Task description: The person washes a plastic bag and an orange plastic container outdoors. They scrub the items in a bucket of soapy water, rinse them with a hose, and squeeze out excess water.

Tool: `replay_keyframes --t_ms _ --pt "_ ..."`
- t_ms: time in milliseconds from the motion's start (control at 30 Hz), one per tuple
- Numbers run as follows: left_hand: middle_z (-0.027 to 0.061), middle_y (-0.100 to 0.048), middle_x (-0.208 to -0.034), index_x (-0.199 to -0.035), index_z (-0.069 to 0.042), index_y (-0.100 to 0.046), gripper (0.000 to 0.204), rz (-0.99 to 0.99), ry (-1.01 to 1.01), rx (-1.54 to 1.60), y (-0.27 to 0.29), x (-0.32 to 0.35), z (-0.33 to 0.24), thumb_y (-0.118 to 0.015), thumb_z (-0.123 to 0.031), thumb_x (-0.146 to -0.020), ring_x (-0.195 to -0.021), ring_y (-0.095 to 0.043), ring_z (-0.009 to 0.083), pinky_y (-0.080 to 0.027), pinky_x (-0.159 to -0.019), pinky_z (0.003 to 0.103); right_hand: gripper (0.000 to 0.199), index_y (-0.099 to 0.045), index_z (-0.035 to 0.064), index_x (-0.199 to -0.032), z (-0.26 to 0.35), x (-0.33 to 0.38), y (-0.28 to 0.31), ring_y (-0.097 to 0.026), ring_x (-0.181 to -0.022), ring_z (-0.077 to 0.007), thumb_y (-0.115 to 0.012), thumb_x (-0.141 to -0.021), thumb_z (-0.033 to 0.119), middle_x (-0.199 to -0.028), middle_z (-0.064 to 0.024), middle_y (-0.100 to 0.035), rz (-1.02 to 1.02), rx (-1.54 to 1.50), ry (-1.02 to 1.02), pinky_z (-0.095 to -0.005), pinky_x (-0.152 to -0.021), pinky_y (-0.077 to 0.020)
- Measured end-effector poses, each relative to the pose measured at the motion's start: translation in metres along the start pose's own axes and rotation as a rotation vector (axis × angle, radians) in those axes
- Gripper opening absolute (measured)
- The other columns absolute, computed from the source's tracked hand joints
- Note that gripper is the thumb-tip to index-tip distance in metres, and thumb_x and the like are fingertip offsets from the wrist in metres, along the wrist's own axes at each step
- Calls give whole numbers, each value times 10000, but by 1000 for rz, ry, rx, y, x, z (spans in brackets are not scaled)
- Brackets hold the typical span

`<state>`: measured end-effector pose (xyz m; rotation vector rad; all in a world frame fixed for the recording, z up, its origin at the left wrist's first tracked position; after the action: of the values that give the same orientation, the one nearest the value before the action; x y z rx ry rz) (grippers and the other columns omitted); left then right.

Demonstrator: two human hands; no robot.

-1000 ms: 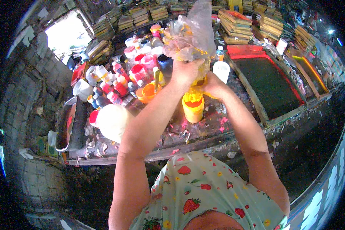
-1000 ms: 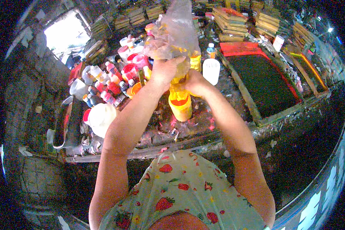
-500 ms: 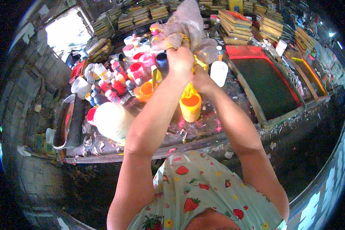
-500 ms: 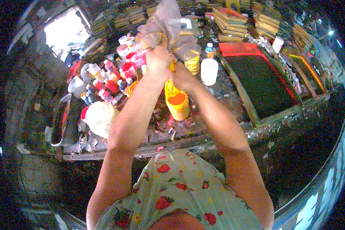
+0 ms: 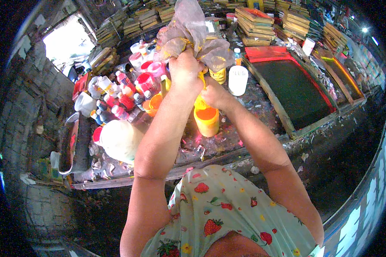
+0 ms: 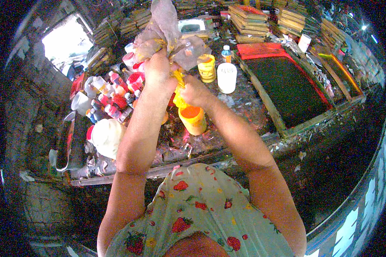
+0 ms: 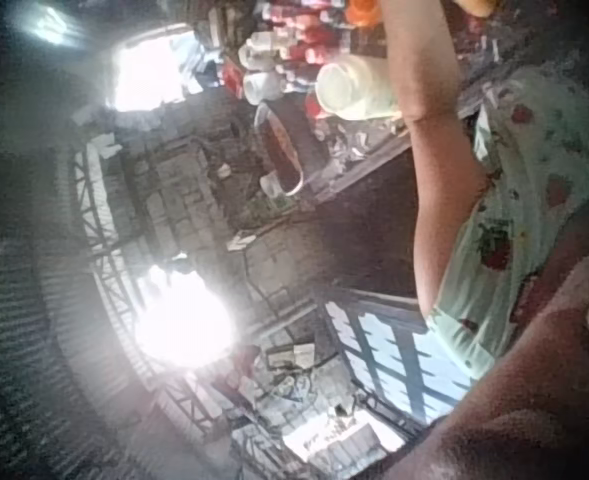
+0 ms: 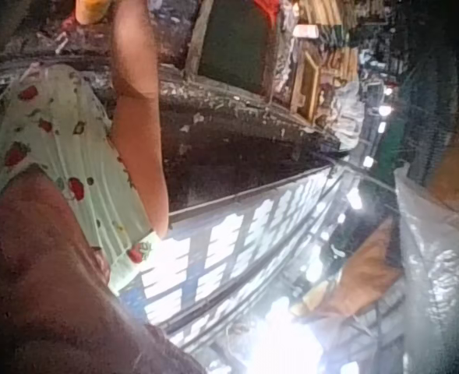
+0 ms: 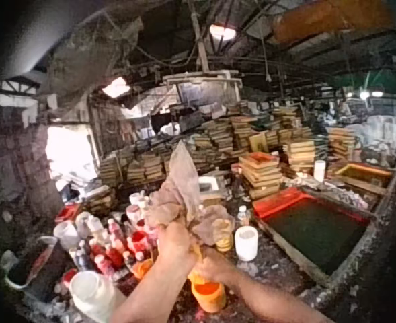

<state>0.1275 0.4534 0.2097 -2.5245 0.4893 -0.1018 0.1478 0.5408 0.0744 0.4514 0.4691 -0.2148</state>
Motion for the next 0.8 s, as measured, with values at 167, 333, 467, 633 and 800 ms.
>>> replay_keyframes --t_ms 167,333,467,633,800 --pt "71 -728 -1200 -1407 -109 -612 333 -20 9 20 3 1 -4 -593 -141 -1077 -771 -697 199 -519 -542 318 240 -738 60 -1150 -1 -1 -3 -760 -924 -454 -620 -988 192 -954 -231 -782 -66 -26 13 -525 -802 -592" --pt "64 -729 -1072 -1355 -87 -642 299 -19 -17 -4 3 6 -10 -618 -115 -1058 -684 -663 194 -482 -508 321 253 -739 33 -1119 -10 2 -7 -762 -943 -468 -632 -983 218 -963 -252 -782 -27 66 -58 -543 -804 -591" --pt "46 -709 -1007 -1313 -90 -653 264 -23 -9 48 0 8 -11 -616 -95 -1051 -651 -635 172 -454 -489 317 257 -732 30 -1138 -12 4 -11 -755 -986 -480 -635 -989 215 -999 -256 -783 -66 18 -26 -550 -829 -588" --pt "30 -692 -988 -1257 -120 -656 210 98 -18 69 -9 9 -11 -590 -93 -1059 -638 -611 154 -420 -474 305 277 -706 41 -1214 -13 8 -11 -745 -1042 -478 -643 -1005 210 -1063 -255 -781 -111 32 -14 -549 -868 -583" --pt "11 -670 -973 -1233 -135 -650 190 59 8 48 -7 8 -10 -588 -101 -1056 -617 -557 141 -391 -466 286 276 -708 45 -1212 0 11 -3 -747 -1039 -474 -649 -1017 231 -1063 -252 -783 -167 78 71 -541 -870 -585"
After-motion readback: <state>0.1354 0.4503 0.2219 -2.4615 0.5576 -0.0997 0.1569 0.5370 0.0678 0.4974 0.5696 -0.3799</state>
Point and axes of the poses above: each hand's wrist, its own x-axis away from the middle knuckle, its own y-axis out of the back of the hand, z = x × y, the point moved 6 cm from there along -x, towards the middle knuckle
